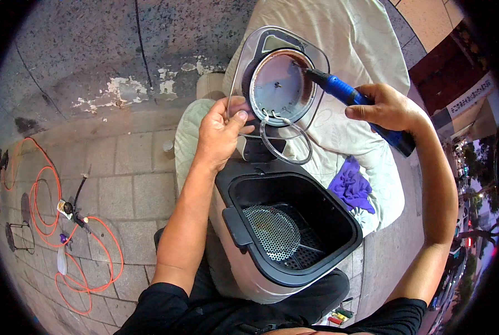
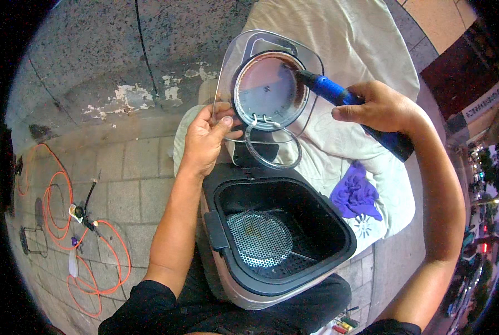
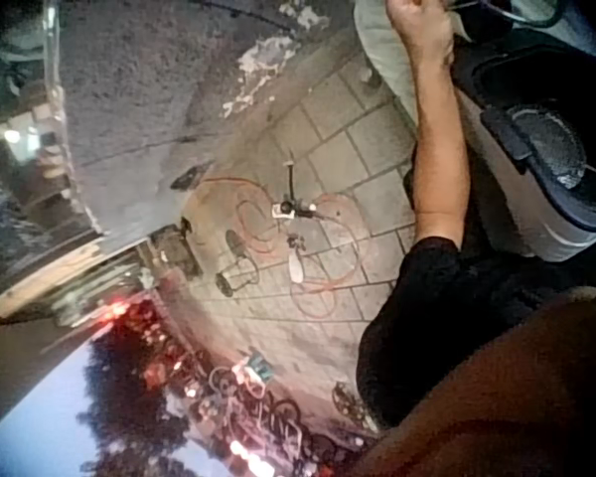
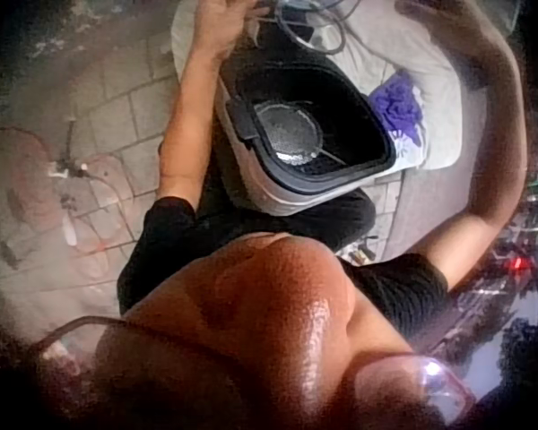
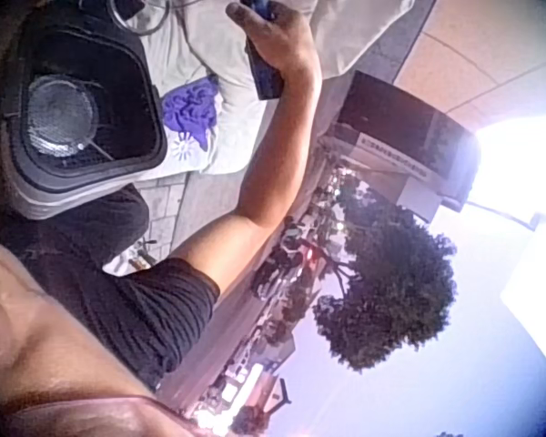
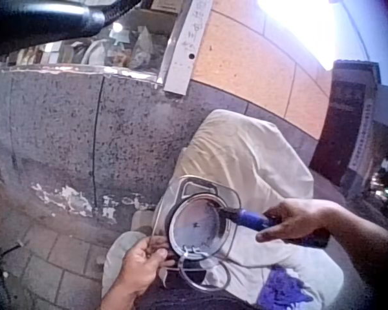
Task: The person disassembles the top heating element of an air fryer while sitting on the ground. They use a screwdriver to remove screws and detach the fan assembly, then use a blue electric drill to remove additional screws from the heating unit.
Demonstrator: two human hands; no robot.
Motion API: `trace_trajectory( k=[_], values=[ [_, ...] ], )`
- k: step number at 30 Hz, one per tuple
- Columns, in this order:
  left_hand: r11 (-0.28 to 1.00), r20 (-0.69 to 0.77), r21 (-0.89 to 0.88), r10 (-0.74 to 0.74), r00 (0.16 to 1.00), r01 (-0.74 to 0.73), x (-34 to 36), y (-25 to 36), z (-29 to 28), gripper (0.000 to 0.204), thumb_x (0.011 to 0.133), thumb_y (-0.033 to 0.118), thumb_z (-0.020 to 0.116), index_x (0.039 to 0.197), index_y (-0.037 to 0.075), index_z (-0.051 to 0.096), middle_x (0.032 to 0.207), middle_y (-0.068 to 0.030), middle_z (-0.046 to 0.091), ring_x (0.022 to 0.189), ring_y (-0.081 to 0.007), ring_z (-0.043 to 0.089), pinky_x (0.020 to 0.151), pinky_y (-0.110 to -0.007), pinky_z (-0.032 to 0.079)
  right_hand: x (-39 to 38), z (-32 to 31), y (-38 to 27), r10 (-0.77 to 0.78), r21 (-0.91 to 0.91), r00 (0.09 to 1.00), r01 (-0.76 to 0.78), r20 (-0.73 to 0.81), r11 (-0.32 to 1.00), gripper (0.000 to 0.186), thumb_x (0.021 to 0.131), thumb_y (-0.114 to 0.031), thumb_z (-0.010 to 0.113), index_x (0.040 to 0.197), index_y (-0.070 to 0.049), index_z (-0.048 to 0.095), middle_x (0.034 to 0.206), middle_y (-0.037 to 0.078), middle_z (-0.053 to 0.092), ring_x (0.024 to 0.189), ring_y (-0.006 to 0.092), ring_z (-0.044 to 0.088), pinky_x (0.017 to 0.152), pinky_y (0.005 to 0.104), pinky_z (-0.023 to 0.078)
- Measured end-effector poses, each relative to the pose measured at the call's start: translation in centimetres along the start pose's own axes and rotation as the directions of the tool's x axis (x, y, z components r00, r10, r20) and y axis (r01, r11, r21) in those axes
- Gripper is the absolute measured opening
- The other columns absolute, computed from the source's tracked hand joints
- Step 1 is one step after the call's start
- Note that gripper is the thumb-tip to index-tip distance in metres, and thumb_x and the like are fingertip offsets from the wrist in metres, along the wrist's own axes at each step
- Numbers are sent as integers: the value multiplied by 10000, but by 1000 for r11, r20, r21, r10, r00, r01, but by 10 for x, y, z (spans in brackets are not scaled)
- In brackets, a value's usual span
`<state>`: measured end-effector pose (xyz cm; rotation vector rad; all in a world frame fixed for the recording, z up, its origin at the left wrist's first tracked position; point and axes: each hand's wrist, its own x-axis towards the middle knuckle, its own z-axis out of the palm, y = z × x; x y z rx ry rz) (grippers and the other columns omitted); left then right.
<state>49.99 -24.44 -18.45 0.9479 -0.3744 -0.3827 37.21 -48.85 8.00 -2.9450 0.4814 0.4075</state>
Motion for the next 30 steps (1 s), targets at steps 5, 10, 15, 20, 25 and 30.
trace_trajectory(
  k=[5,10,15,20,25,30],
  values=[
    [1000,20,8,12,1000,-13,0,-1,0,348,1044,27,611,1385,-22,557,1237,-107,670,1061,-193,706,908,-370,635,5,-12,-9,44,-212,999,-43,3,976,617,884,-586,807,1143,-30,750,857,85,724,789,206,707,749,376,570],
    [1000,21,8,29,999,-29,-1,2,-5,344,1045,33,619,1380,-19,564,1229,-102,675,1055,-190,708,907,-368,636,9,-31,-54,-13,-566,998,-21,-56,824,571,860,-480,832,1185,-17,753,960,173,759,804,297,738,815,409,620],
    [1000,27,-1,19,999,-19,0,-1,1,346,1038,25,631,1375,-16,571,1235,-103,672,1053,-193,708,906,-368,637,16,-39,-55,-3,-556,1000,6,6,831,547,874,-502,800,1112,-10,785,883,141,757,741,275,729,763,395,621],
    [1000,22,-7,19,1000,-19,3,-4,-4,332,1031,49,650,1352,5,577,1247,-126,678,1067,-225,717,910,-393,630,14,-37,-52,-53,-506,998,28,-37,862,505,864,-473,769,1001,13,794,825,194,746,726,332,732,721,452,572],
    [1000,7,9,23,1000,-23,1,-2,-2,322,1029,48,652,1342,11,585,1238,-120,682,1060,-221,718,902,-388,631,11,-35,-51,-43,-495,998,10,-56,869,526,869,-488,773,1024,14,795,841,199,749,753,333,740,734,454,570],
    [1000,5,9,18,1000,-18,0,0,1,314,1032,48,649,1339,15,590,1228,-114,683,1044,-214,716,900,-386,632,10,-36,-50,39,-507,999,-31,5,861,609,889,-560,784,1164,-16,778,951,144,769,784,286,739,816,408,626]
  ],
)
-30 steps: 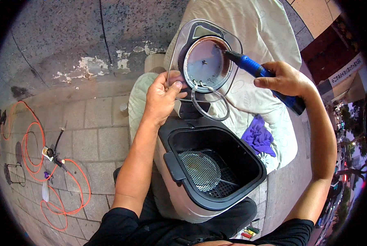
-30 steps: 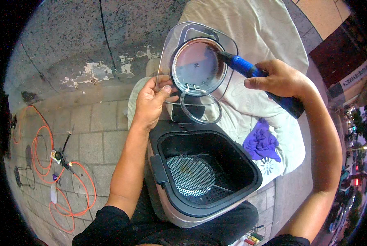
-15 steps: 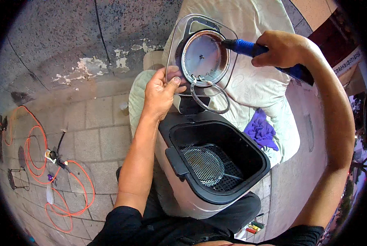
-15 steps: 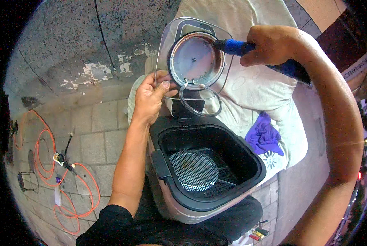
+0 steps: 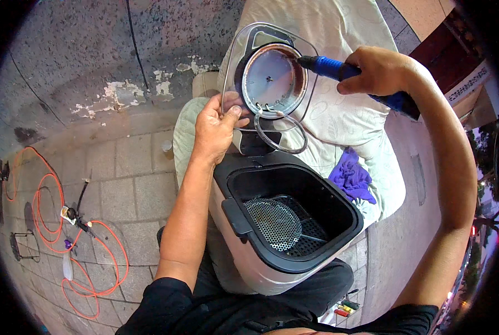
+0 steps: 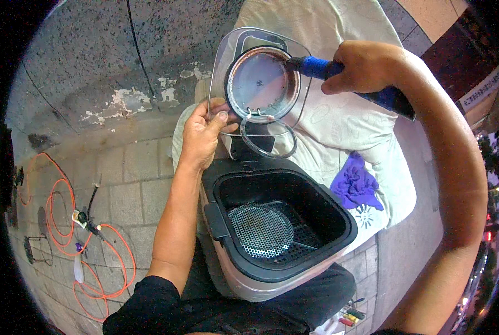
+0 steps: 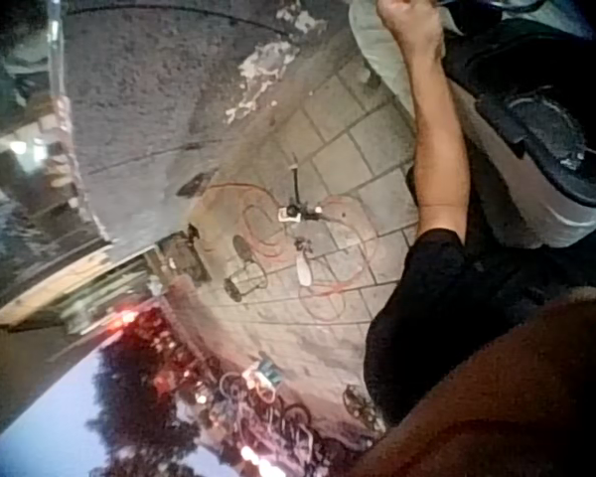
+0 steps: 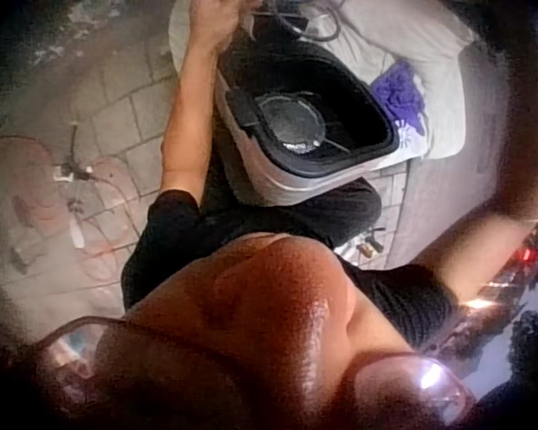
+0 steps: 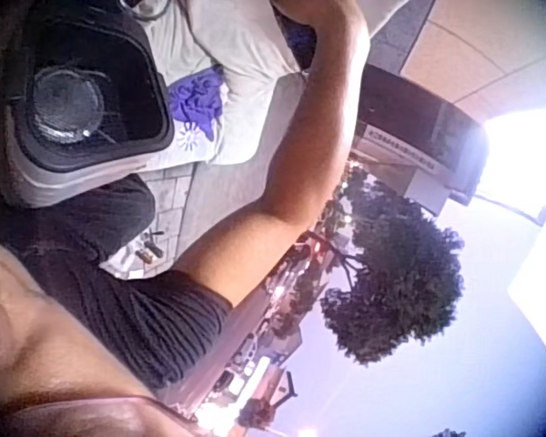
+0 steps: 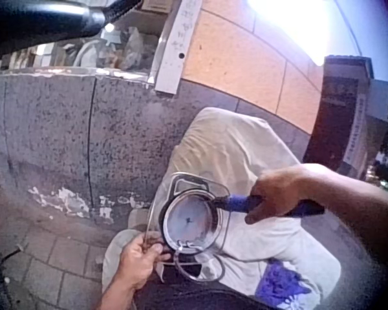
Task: The person disassembles the top heating element of an air fryer while sitting on the ground. They use a screwdriver to remove screws and detach the fan assembly, then use a blue electric drill to remove additional screws from the heating unit.
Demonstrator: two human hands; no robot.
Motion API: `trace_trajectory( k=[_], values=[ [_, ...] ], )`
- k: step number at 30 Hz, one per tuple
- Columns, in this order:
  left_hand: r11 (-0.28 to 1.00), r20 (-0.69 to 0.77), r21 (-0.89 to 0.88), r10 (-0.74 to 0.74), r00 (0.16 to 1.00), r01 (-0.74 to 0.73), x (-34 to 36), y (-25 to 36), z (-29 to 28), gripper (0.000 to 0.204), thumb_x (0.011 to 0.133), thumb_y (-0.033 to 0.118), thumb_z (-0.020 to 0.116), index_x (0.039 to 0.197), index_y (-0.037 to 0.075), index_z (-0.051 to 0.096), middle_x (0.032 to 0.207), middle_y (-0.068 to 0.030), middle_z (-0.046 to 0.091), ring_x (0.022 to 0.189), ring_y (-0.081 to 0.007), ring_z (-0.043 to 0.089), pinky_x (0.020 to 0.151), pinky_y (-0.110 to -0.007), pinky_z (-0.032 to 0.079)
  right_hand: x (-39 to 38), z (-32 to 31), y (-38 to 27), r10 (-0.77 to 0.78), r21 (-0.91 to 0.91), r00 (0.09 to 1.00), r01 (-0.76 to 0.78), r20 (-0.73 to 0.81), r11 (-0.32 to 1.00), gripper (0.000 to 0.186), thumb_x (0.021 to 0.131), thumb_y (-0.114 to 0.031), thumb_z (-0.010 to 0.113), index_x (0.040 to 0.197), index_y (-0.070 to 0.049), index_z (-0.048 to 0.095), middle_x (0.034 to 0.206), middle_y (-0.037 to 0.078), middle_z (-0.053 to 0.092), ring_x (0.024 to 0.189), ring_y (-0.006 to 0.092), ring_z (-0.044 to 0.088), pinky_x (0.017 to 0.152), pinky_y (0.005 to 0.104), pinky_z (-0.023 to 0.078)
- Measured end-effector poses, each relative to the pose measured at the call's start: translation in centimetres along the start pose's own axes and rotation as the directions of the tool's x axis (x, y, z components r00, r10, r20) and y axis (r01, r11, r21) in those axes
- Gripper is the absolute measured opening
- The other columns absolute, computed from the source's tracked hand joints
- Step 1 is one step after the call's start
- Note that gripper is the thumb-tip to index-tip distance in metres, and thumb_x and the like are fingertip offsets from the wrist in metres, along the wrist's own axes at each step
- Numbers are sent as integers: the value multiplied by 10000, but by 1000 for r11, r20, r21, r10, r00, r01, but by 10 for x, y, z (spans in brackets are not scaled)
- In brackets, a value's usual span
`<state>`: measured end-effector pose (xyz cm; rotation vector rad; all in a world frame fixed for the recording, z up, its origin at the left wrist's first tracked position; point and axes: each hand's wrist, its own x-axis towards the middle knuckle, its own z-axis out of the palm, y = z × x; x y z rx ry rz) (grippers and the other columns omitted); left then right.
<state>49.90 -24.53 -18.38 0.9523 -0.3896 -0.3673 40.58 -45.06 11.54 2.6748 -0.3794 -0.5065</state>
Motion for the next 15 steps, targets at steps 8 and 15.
trace_trajectory(
  k=[8,15],
  values=[
    [1000,-21,-9,-2,1000,2,0,-1,2,305,1039,49,641,1338,24,588,1199,-105,688,1048,-217,714,920,-400,633,-18,11,10,9,87,1000,-8,-8,996,655,892,-583,781,1217,-15,751,1002,157,771,823,288,756,842,410,628],
    [999,-2,-36,-4,1000,4,1,-5,1,315,1038,71,655,1340,18,581,1210,-102,686,1081,-234,709,924,-405,631,-42,25,20,31,152,999,-29,-9,988,672,889,-585,789,1230,-9,733,993,155,767,825,286,758,863,407,631]
  ],
)
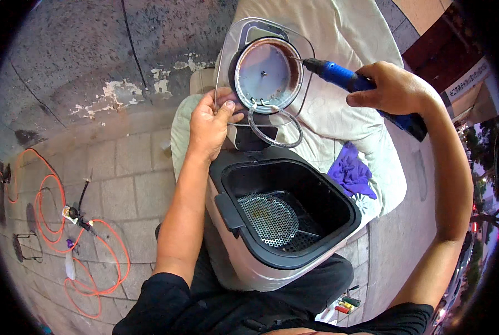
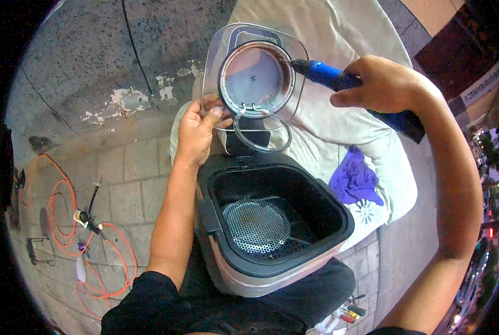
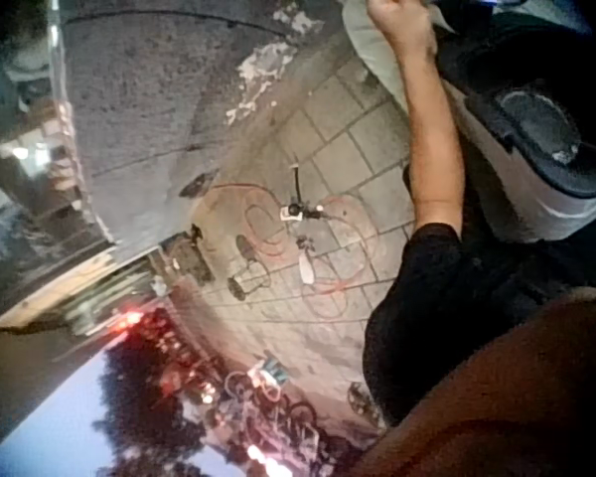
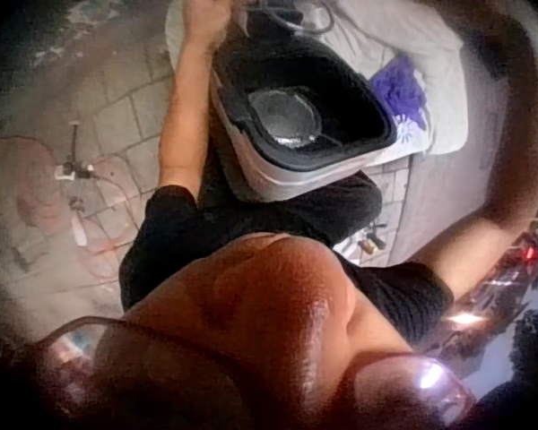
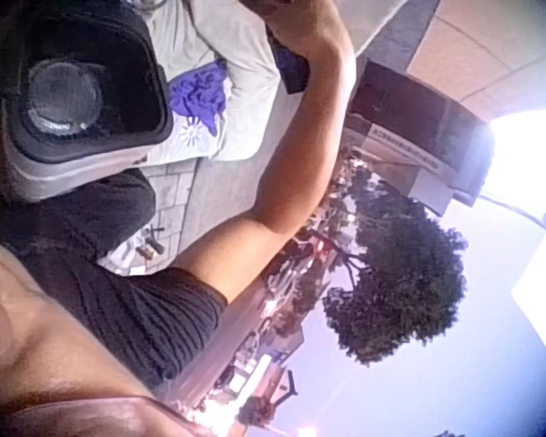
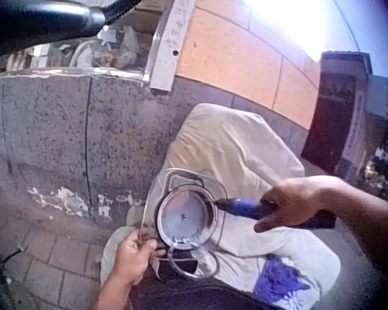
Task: The person disassembles the top heating element of an air fryer while sitting on the ground. They use a screwdriver to remove screws and detach the fan assembly, then use a blue electric drill to remove additional screws from the heating unit.
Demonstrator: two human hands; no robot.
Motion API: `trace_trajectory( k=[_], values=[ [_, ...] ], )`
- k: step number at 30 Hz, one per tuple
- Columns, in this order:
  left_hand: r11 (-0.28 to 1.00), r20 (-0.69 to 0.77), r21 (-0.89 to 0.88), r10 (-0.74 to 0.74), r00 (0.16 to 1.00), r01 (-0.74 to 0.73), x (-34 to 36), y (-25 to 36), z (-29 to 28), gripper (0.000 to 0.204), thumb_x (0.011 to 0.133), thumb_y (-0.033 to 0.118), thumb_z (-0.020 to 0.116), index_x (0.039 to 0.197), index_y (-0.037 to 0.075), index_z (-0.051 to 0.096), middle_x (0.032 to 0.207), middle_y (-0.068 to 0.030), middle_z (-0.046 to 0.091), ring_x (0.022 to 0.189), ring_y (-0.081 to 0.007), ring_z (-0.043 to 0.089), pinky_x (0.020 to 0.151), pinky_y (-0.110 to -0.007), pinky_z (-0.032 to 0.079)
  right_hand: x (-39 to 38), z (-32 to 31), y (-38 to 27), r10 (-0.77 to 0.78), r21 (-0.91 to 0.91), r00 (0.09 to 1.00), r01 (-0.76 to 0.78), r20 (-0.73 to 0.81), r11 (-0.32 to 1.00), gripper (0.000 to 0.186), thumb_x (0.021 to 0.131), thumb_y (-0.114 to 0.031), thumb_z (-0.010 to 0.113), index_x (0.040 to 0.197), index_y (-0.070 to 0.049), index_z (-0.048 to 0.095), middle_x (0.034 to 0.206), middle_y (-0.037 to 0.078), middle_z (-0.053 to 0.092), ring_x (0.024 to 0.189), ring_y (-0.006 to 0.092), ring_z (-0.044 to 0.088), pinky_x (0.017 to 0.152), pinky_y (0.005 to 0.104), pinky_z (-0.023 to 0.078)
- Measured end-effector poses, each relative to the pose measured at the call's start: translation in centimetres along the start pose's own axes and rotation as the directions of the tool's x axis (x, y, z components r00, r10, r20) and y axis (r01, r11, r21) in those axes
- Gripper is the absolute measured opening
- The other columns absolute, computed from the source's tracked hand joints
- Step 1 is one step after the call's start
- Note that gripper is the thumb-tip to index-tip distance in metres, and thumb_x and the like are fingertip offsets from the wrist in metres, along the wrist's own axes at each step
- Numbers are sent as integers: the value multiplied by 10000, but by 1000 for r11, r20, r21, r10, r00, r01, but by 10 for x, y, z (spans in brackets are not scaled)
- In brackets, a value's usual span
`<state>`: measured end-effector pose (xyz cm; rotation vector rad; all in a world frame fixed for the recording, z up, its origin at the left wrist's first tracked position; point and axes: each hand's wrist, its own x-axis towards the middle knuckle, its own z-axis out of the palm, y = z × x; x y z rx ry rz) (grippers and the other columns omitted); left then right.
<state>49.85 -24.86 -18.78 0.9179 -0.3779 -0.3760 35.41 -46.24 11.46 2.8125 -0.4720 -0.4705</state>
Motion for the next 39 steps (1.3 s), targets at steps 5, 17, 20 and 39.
trace_trajectory(
  k=[5,17,20,39],
  values=[
    [1000,-13,19,-4,1000,4,1,4,-1,284,1055,35,615,1335,9,580,1198,-95,687,1056,-205,708,920,-383,634,-7,18,6,2,73,1000,-2,-7,997,669,885,-575,799,1237,-10,728,985,160,763,809,276,753,851,396,629],
    [1000,24,-4,12,1000,-12,3,-1,-4,279,1056,46,618,1331,17,587,1205,-105,693,1071,-207,710,917,-377,629,-8,28,-23,0,20,990,-3,140,1000,604,880,-526,784,1214,-24,740,964,160,760,843,293,740,844,411,612],
    [1000,9,1,8,1000,-8,1,1,-2,290,1055,43,617,1340,6,584,1212,-114,694,1074,-212,712,924,-384,630,0,39,-21,-7,33,989,2,151,999,607,876,-532,785,1210,-28,740,965,162,758,857,297,740,848,417,606],
    [1000,4,-12,-2,1000,2,2,-1,-1,319,1042,64,648,1350,11,582,1230,-118,687,1078,-226,707,932,-389,622,3,56,-26,-79,193,969,33,234,981,675,923,-613,735,1175,12,749,944,164,763,847,284,748,809,407,593]
  ],
)
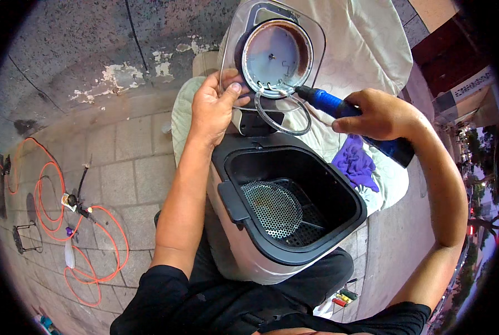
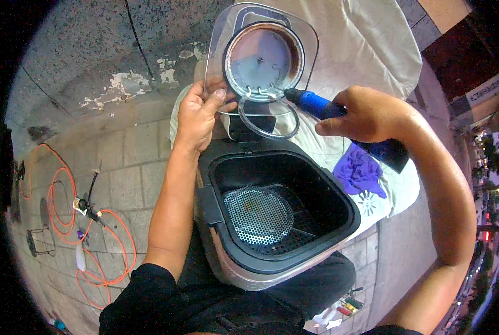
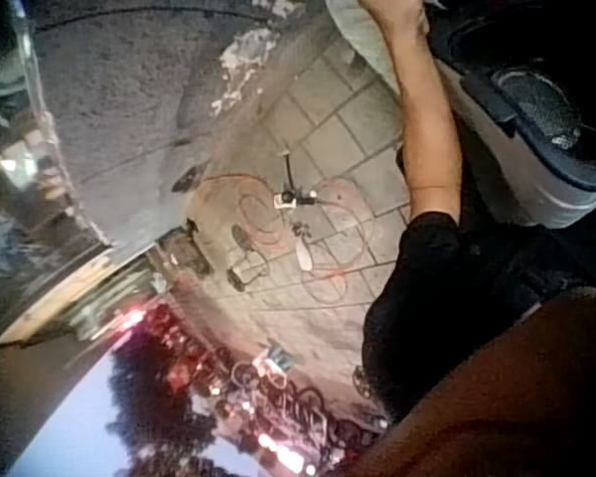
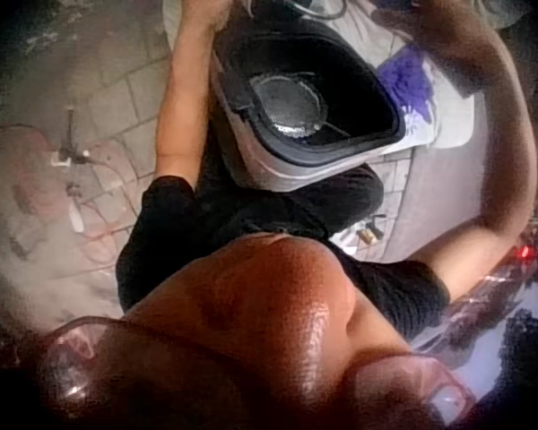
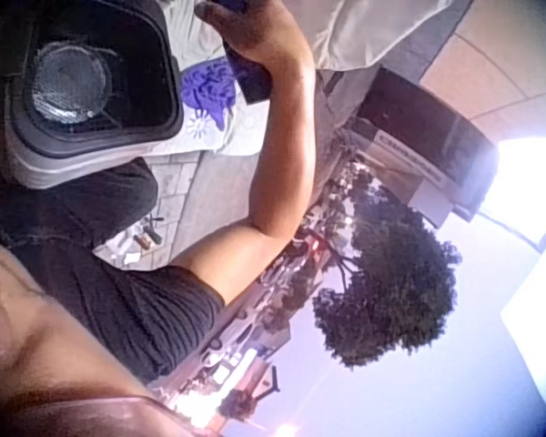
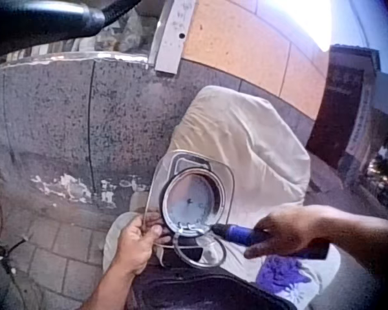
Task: The person disassembles the top heating element of an air fryer while sitting on the ground. They use a screwdriver to remove screws and detach the fan assembly, then use a blue electric drill to remove additional screws from the heating unit.
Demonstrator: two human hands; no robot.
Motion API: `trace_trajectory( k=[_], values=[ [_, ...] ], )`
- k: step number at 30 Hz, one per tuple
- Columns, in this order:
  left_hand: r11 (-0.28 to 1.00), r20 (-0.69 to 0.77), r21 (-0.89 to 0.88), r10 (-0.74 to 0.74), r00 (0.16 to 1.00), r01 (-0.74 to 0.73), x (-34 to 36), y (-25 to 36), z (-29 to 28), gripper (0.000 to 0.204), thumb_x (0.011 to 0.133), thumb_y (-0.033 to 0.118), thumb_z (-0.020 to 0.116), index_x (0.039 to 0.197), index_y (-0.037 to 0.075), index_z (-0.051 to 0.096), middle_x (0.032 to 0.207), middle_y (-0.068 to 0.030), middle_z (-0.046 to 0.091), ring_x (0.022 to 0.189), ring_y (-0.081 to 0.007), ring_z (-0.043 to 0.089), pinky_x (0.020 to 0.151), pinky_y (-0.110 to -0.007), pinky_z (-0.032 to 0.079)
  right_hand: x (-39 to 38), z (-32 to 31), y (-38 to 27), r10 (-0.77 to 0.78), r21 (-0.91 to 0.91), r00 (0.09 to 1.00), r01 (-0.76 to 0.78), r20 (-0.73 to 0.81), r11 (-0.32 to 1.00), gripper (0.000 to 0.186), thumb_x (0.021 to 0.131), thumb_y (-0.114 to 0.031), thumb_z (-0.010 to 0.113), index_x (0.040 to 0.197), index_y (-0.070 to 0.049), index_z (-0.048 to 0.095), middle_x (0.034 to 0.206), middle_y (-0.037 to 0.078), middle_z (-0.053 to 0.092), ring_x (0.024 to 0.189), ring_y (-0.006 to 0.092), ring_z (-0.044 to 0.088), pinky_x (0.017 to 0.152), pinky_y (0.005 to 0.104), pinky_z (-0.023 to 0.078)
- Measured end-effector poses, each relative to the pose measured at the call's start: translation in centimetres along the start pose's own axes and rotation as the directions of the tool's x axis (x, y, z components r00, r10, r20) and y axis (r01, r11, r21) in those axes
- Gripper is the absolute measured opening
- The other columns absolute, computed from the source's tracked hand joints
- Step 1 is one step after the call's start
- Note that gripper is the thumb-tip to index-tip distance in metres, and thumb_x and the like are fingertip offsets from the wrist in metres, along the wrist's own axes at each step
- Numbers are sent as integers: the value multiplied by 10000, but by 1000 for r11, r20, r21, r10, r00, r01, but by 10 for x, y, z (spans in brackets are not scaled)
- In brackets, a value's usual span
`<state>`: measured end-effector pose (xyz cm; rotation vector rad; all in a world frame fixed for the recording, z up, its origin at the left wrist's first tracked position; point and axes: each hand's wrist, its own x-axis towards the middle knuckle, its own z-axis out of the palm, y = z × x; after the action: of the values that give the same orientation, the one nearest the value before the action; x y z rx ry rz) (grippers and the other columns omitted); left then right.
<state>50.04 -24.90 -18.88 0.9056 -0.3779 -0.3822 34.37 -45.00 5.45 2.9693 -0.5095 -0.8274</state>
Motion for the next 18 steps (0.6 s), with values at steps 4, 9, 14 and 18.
trace_trajectory(
  k=[4,9,14,18],
  values=[
    [1000,1,2,-5,1000,5,-1,3,1,320,1041,83,660,1346,19,587,1229,-113,686,1078,-230,707,938,-396,617,6,1,-13,55,41,998,-56,16,998,702,928,-652,705,1104,25,776,911,180,758,825,297,746,799,423,575],
    [1000,-7,16,-2,1000,2,-1,6,1,338,1051,21,604,1379,-36,554,1225,-126,670,1060,-210,705,920,-379,626,10,2,-16,81,76,996,-83,34,994,735,916,-682,705,1094,27,782,889,170,755,799,277,743,779,409,572],
    [1000,-1,15,4,1000,-4,0,3,0,349,1049,26,607,1386,-43,552,1239,-132,664,1069,-210,702,923,-376,624,11,5,-10,86,83,996,-88,28,993,740,915,-686,711,1129,20,772,876,143,755,759,237,746,752,375,599],
    [1000,-14,10,-19,1000,19,-1,6,2,350,1048,29,609,1387,-42,554,1247,-131,667,1062,-211,708,921,-373,623,14,5,-8,60,87,998,-63,33,994,731,916,-680,712,1111,23,772,870,136,755,754,232,746,739,370,600]
  ],
)
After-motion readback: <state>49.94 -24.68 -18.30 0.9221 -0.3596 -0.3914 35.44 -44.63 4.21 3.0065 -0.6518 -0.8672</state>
